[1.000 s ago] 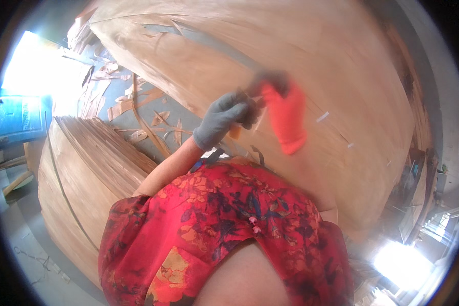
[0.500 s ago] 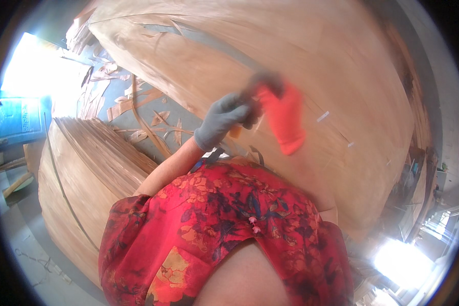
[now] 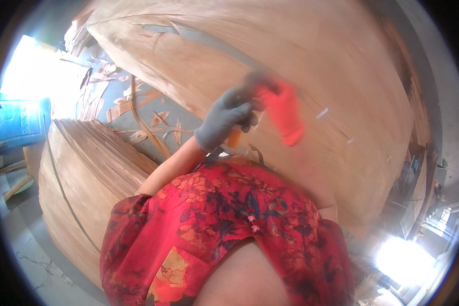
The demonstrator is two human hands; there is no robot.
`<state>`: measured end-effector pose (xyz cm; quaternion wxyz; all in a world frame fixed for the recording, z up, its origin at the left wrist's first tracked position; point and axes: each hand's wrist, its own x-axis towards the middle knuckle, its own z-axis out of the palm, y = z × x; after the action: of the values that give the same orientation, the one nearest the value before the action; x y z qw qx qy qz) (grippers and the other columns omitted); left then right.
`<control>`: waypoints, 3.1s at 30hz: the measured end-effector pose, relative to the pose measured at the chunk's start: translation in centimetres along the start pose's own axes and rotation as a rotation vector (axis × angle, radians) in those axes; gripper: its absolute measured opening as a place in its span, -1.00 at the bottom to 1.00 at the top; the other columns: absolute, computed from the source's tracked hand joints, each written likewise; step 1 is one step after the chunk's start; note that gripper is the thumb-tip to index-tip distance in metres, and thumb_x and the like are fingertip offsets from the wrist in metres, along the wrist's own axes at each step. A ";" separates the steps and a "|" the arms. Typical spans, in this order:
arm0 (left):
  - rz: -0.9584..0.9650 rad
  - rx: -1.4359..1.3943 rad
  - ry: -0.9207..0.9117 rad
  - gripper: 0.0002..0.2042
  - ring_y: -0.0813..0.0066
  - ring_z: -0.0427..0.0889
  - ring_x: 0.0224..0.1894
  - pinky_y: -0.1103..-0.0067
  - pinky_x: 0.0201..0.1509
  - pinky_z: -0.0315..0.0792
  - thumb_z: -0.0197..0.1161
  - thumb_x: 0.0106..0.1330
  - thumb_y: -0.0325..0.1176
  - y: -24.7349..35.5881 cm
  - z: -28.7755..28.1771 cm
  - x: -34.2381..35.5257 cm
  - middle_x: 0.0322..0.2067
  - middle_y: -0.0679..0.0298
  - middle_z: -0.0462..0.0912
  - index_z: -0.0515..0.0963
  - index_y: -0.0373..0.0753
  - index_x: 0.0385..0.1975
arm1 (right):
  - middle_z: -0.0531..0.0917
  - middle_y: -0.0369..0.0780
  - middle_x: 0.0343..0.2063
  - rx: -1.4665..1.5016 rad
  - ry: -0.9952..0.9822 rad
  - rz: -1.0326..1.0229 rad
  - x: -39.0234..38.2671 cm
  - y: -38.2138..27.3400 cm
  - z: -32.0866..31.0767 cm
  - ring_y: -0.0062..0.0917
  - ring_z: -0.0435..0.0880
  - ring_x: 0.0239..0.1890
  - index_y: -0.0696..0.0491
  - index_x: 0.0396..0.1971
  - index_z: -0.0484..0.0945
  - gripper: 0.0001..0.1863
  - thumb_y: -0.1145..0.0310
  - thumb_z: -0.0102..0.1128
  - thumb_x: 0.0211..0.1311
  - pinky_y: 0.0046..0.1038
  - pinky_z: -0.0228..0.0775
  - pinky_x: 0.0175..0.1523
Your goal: The person cuts a large sheet of wood veneer using a utility knife and a straight edge, then removes the excess material.
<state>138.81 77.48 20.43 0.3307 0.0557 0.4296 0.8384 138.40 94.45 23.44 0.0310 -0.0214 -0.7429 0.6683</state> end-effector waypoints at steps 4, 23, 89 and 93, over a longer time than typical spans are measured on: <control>-0.003 -0.038 0.029 -0.62 0.56 0.61 -0.31 0.69 -0.36 0.43 0.09 0.45 -0.45 0.0 0.0 -0.1 -0.08 0.18 0.64 0.34 -0.23 0.24 | 0.70 -0.35 -0.30 -0.046 0.105 0.065 -0.3 -0.7 -0.9 -0.74 0.60 -0.30 0.14 -0.06 0.66 -0.79 0.45 0.19 0.37 -0.61 0.48 -0.21; -0.002 0.004 0.063 -0.63 0.65 0.57 -0.33 0.70 -0.33 0.42 0.12 0.46 -0.41 -0.4 -0.4 0.2 -0.10 0.28 0.62 0.35 -0.23 0.24 | 0.68 -0.32 -0.31 -0.064 0.225 0.002 -0.7 0.8 -0.7 -0.63 0.62 -0.33 0.11 -0.14 0.59 -0.77 0.38 0.34 0.25 -0.53 0.47 -0.30; 0.687 1.135 -0.308 -0.41 -0.02 0.49 0.20 0.28 0.25 0.42 0.14 0.12 -0.67 -1.9 -1.2 7.6 0.17 -0.06 0.47 0.40 -0.30 0.25 | 0.57 -0.34 -0.46 1.274 -0.332 0.618 -3.6 8.5 -5.4 -0.63 0.53 -0.52 0.11 -0.05 0.54 -0.59 0.05 -0.05 0.54 -0.57 0.38 -0.38; 0.409 0.573 -0.077 -0.46 0.25 0.57 0.12 0.37 0.12 0.49 0.14 0.30 -0.66 -1.5 -0.2 7.2 0.12 0.07 0.54 0.29 -0.27 0.32 | 0.62 -0.26 -0.23 0.367 -0.081 0.265 -3.6 7.6 -6.1 -0.61 0.59 -0.30 0.12 0.11 0.47 -0.63 0.28 0.19 0.40 -0.54 0.46 -0.21</control>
<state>133.95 82.27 17.82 0.1427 0.2628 0.6145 0.7301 142.36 101.05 16.50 -0.0834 -0.0858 -0.6002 0.7908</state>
